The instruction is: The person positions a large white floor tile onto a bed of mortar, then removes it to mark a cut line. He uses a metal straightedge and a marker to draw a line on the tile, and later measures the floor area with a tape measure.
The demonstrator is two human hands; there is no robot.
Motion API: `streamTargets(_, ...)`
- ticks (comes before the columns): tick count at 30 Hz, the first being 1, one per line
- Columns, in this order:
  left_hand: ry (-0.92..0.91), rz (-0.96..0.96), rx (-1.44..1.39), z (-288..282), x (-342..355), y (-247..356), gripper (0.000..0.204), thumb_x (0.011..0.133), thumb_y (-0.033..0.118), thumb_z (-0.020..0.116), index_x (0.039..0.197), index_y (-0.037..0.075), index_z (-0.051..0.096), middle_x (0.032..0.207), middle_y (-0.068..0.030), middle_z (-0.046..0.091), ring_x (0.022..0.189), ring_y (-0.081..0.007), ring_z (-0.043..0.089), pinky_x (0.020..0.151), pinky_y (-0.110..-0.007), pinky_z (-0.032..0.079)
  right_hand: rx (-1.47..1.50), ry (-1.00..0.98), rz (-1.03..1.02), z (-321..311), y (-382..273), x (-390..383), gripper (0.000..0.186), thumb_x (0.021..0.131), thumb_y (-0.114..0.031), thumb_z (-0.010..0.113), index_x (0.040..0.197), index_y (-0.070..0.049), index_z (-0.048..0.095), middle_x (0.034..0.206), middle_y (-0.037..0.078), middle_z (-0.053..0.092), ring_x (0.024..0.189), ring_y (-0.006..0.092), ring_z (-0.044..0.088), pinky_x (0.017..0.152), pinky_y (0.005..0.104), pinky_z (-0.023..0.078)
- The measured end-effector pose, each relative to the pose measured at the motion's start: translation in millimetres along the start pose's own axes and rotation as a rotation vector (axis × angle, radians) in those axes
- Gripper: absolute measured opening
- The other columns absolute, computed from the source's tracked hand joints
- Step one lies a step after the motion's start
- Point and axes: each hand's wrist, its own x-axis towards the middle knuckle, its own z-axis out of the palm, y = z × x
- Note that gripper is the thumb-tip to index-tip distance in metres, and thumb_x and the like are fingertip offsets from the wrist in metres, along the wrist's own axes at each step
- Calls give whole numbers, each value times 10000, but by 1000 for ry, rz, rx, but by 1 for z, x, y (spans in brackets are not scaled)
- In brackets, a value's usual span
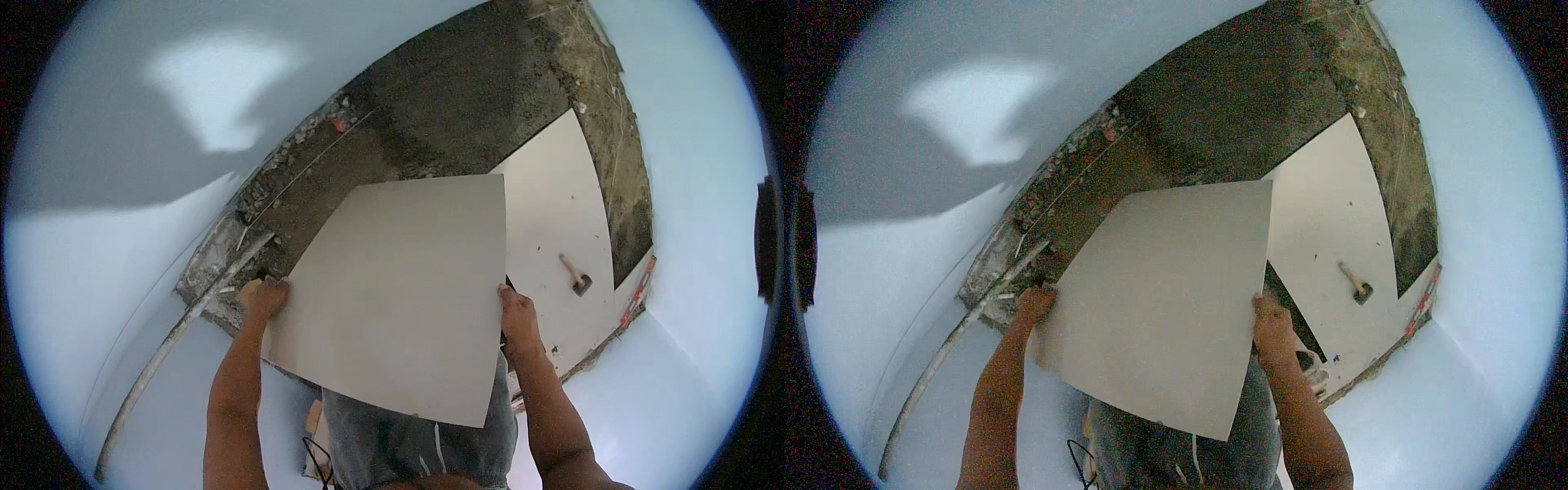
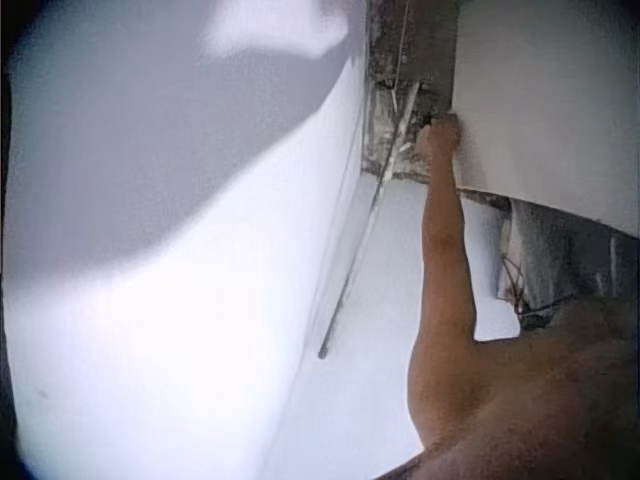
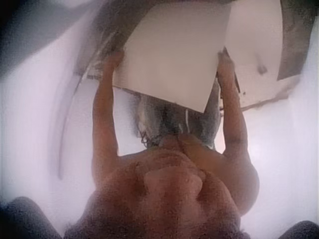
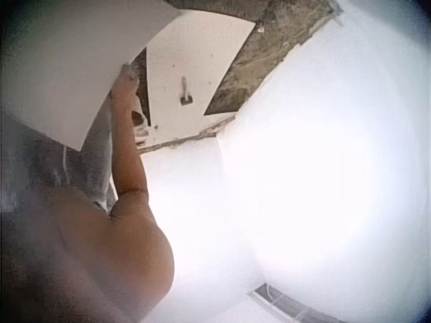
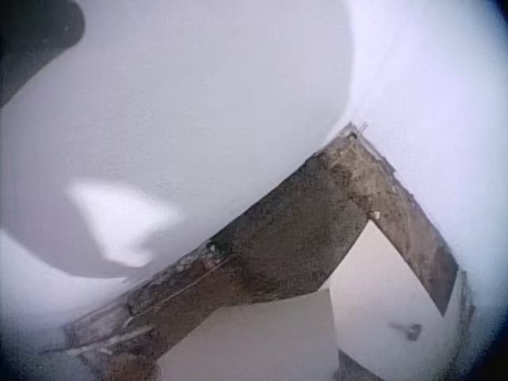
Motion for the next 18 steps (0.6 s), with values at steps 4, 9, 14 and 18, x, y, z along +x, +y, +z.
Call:
streamTargets(4,358,2,-254,-48,8,52,657,883,537,401,848,-70,651,899,-266,632,907,-412,597,833,-464,435,-285,134,-174,4,-25,20,524,861,-443,546,934,72,609,776,207,625,700,312,611,681,395,466)
streamTargets(9,364,-96,-343,-74,-70,74,631,890,519,430,780,-62,650,781,-259,628,834,-420,608,756,-473,452,-206,-48,-123,-5,9,19,520,835,-450,590,943,59,614,819,220,635,746,331,620,715,400,467)
streamTargets(14,394,-102,-347,-91,-105,91,577,887,491,482,831,-63,636,743,-236,625,788,-396,615,732,-444,466,-50,-52,-86,-52,-9,11,440,850,-378,607,791,58,610,683,53,603,621,121,513,583,297,433)
streamTargets(18,400,-103,-526,-147,-126,130,524,879,464,520,903,-48,624,797,-211,641,773,-372,618,725,-424,469,-125,61,-179,-99,50,22,471,857,-412,579,961,45,619,810,186,635,738,289,599,717,372,464)
